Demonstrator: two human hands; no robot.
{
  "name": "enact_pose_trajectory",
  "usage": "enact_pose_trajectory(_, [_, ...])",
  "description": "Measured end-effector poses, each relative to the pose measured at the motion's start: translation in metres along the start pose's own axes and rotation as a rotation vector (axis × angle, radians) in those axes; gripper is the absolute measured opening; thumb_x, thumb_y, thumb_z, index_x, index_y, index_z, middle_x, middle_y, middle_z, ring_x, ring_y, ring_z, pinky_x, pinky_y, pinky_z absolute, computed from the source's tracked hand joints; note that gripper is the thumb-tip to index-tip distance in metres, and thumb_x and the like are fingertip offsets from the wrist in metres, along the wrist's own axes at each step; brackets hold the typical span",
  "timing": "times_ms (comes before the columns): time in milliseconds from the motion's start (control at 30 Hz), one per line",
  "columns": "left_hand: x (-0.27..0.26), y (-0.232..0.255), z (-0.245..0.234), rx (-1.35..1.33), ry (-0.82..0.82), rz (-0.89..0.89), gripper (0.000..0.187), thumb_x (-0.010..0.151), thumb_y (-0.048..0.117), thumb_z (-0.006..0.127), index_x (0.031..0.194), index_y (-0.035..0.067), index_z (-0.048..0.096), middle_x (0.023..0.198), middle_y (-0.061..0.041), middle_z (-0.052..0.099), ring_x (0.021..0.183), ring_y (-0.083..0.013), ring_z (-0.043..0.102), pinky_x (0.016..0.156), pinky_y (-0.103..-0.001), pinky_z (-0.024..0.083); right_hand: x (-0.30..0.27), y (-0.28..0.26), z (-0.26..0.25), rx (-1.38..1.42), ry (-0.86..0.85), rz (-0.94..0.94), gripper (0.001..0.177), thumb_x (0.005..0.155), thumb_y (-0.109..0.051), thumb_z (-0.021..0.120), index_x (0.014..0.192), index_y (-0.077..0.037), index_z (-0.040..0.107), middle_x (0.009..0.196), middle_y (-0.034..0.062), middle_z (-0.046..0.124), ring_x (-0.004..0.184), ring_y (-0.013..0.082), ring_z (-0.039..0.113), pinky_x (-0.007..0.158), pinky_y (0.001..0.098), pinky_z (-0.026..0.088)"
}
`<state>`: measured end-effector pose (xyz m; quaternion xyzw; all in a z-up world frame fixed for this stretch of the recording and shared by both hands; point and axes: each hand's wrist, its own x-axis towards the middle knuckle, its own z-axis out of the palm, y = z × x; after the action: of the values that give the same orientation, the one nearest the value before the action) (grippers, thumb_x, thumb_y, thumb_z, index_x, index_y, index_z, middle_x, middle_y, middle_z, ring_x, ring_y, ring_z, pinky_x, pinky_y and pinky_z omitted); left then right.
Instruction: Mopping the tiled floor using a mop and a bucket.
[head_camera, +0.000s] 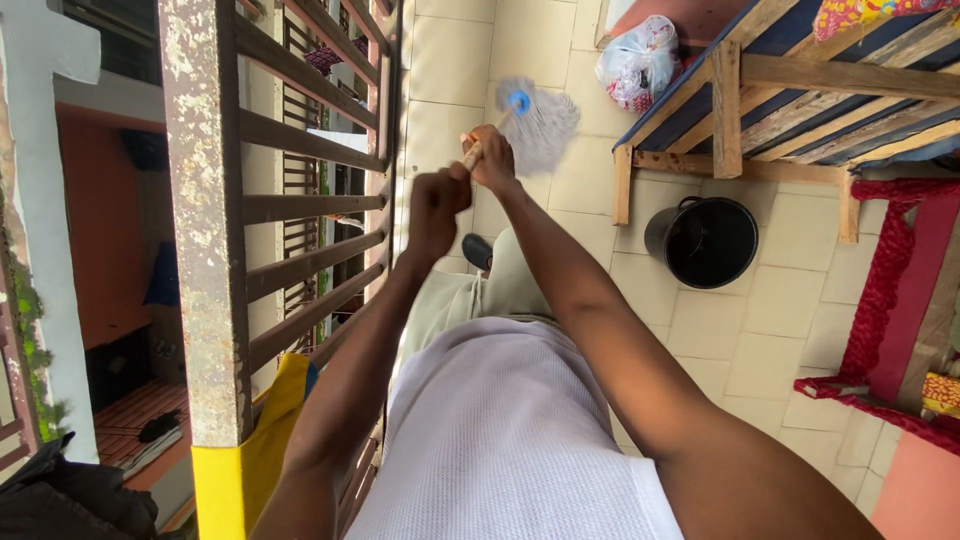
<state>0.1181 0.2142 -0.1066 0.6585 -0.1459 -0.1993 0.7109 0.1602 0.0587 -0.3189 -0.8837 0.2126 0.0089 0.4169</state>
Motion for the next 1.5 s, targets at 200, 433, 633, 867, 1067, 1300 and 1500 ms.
enact_pose_trajectory(200, [0.002,-0.005,0.03,0.408,0.054,0.218,0.062,0.115,0.036,0.046,0.065,0.0,0.042,0.055,-0.011,0.037,0.051,-0.0209,0.033,0.06,-0.036,0.035,0.016,-0.014,0.011,0.356,-0.044,-0.354,0.028,0.093,-0.024,0.073,0.098,0.001,0.062,0.103,0.0221,0.064,0.094,0.0399,0.065,0.087,0.0491,0.052])
enact_pose_trajectory(433, [0.011,0.046,0.004,0.428,0.223,0.218,0.061,0.112,0.039,0.046,0.065,0.0,0.047,0.053,-0.01,0.043,0.048,-0.0198,0.043,0.052,-0.038,0.029,0.008,-0.057,0.046,0.409,-0.104,-0.495,0.029,0.09,-0.025,0.083,0.089,-0.004,0.064,0.087,0.0166,0.065,0.082,0.0348,0.065,0.078,0.0432,0.051])
enact_pose_trajectory(633, [0.012,0.076,-0.033,0.295,0.347,0.323,0.066,0.114,0.046,0.042,0.065,0.002,0.046,0.057,-0.003,0.044,0.052,-0.014,0.042,0.05,-0.032,0.03,0.009,-0.102,0.024,0.102,-0.332,-0.496,0.033,0.068,-0.024,0.083,0.085,-0.003,0.063,0.078,0.016,0.065,0.071,0.0346,0.061,0.064,0.0434,0.051])
enact_pose_trajectory(867, [-0.002,0.036,-0.045,0.207,0.255,0.365,0.067,0.117,0.044,0.037,0.065,0.002,0.043,0.061,-0.004,0.046,0.056,-0.013,0.043,0.054,-0.03,0.036,0.044,-0.082,0.012,-0.294,-0.374,-0.461,0.02,0.087,-0.034,0.071,0.083,-0.015,0.071,0.091,0.0081,0.071,0.085,0.0332,0.07,0.073,0.0478,0.055])
enact_pose_trajectory(1067, [0.005,-0.001,-0.018,0.423,0.278,0.331,0.067,0.118,0.04,0.043,0.065,0.001,0.05,0.06,-0.006,0.049,0.06,-0.0154,0.048,0.065,-0.033,0.042,0.053,-0.037,0.014,-0.286,-0.312,-0.401,0.021,0.086,-0.035,0.075,0.091,-0.015,0.071,0.104,0.0064,0.07,0.096,0.0343,0.069,0.076,0.0507,0.054])
enact_pose_trajectory(1300, [0.045,0.049,-0.042,0.195,0.478,0.178,0.07,0.113,0.047,0.042,0.054,0.01,0.051,0.047,-0.001,0.049,0.043,-0.0131,0.046,0.046,-0.028,0.037,0.028,-0.056,0.024,-0.025,0.076,-0.194,0.032,0.088,-0.041,0.076,0.096,-0.011,0.069,0.1,0.0103,0.07,0.096,0.0372,0.067,0.077,0.0507,0.053])
enact_pose_trajectory(1500, [0.062,0.069,-0.054,-0.208,0.332,0.125,0.061,0.115,0.044,0.045,0.062,0.014,0.039,0.052,0.001,0.035,0.046,-0.0125,0.037,0.078,-0.029,0.056,-0.011,-0.09,-0.008,-0.06,-0.047,0.082,0.043,0.097,-0.048,0.069,0.085,-0.006,0.069,0.101,0.0171,0.069,0.093,0.0387,0.068,0.082,0.0502,0.053])
